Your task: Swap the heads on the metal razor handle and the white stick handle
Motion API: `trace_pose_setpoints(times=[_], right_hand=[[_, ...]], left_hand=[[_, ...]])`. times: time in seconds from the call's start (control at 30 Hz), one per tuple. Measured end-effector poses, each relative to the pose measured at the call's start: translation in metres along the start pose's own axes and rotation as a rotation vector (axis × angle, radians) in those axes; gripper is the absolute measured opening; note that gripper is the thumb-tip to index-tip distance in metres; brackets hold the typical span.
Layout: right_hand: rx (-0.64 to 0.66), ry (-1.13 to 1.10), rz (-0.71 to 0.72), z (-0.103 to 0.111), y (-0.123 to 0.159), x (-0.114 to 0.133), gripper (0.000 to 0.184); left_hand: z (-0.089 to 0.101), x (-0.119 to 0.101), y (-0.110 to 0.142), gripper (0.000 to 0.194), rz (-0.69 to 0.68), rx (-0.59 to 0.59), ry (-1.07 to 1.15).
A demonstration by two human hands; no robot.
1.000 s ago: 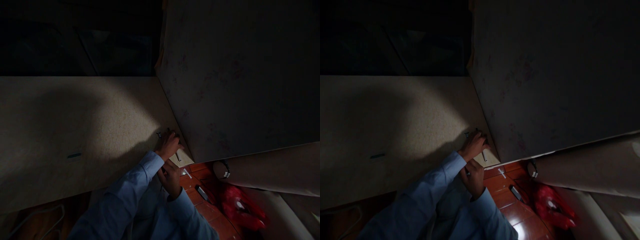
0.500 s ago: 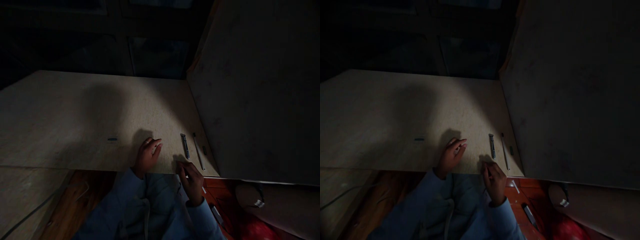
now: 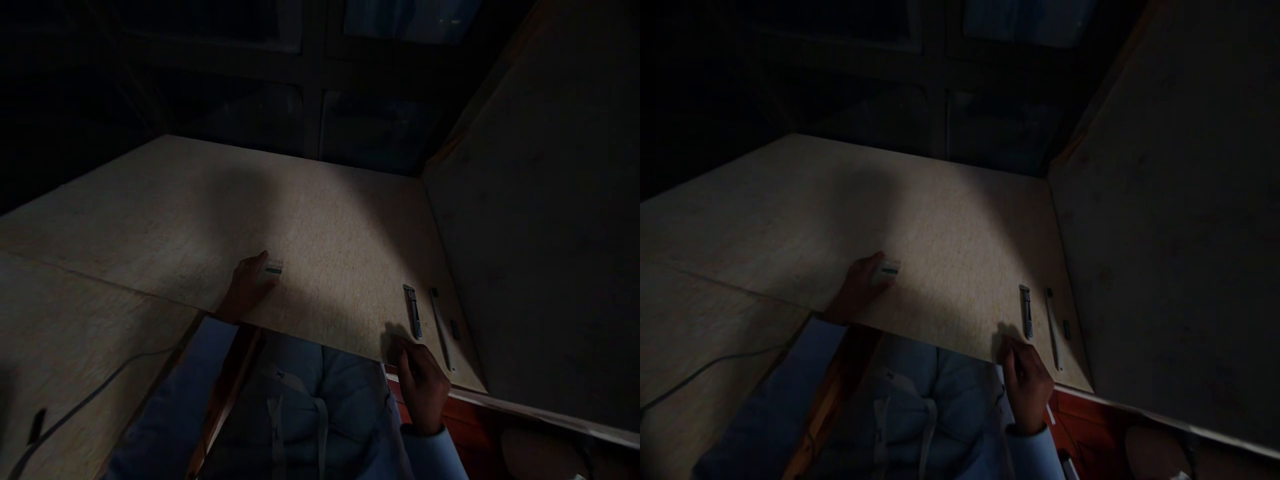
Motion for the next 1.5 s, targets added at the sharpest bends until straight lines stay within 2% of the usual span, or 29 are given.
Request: trace_pose_setpoints(times=[0.2, 0.43, 0.6, 0.7, 0.8, 0.9, 1.0, 1.2, 1.5], right_hand=[[-0.035, 0.100, 0.042, -0.002, 0.000, 0.002, 0.035], [0.003, 0.137, -0.016, -0.004, -0.001, -0.001, 0.041], [0.115, -0.003, -0.114, -0.004, -0.010, -0.002, 0.042], [0.164, -0.132, -0.134, -0.005, -0.020, 0.014, 0.036], [0.166, -0.221, -0.065, -0.008, -0.033, 0.043, 0.027], [0.228, -0.281, 0.022, -0.021, -0.047, 0.071, 0.022], [0.291, -0.285, 0.096, -0.039, -0.060, 0.083, 0.023], [0.360, -0.129, 0.214, -0.061, -0.070, 0.074, 0.022], [0.385, -0.056, 0.340, -0.047, -0.059, 0.056, 0.019]], left_hand=[[-0.009, 0.011, -0.008, 0.062, 0.007, 0.081, 0.063], [-0.004, 0.001, -0.003, 0.059, -0.019, 0.027, 0.082], [-0.003, -0.033, 0.003, 0.057, -0.159, 0.005, 0.037], [-0.006, -0.057, 0.005, 0.058, -0.239, -0.009, 0.030], [-0.013, -0.082, 0.007, 0.058, -0.330, -0.017, 0.045], [-0.020, -0.109, 0.009, 0.058, -0.437, -0.013, 0.068], [-0.024, -0.134, 0.011, 0.055, -0.534, -0.029, 0.083], [-0.033, -0.168, 0.017, 0.048, -0.669, 0.017, 0.068], [-0.046, -0.185, 0.018, 0.052, -0.670, 0.092, 0.103]])
Point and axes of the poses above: each hand's wrist, its own y-axis away from the middle knuckle, its own z-axis out of the back of the hand, x = y × z, the point moved 5 cm from there along -y, towards the middle knuckle, and after that the axes turned 5 degrees about -z, right-handed, at the moved point
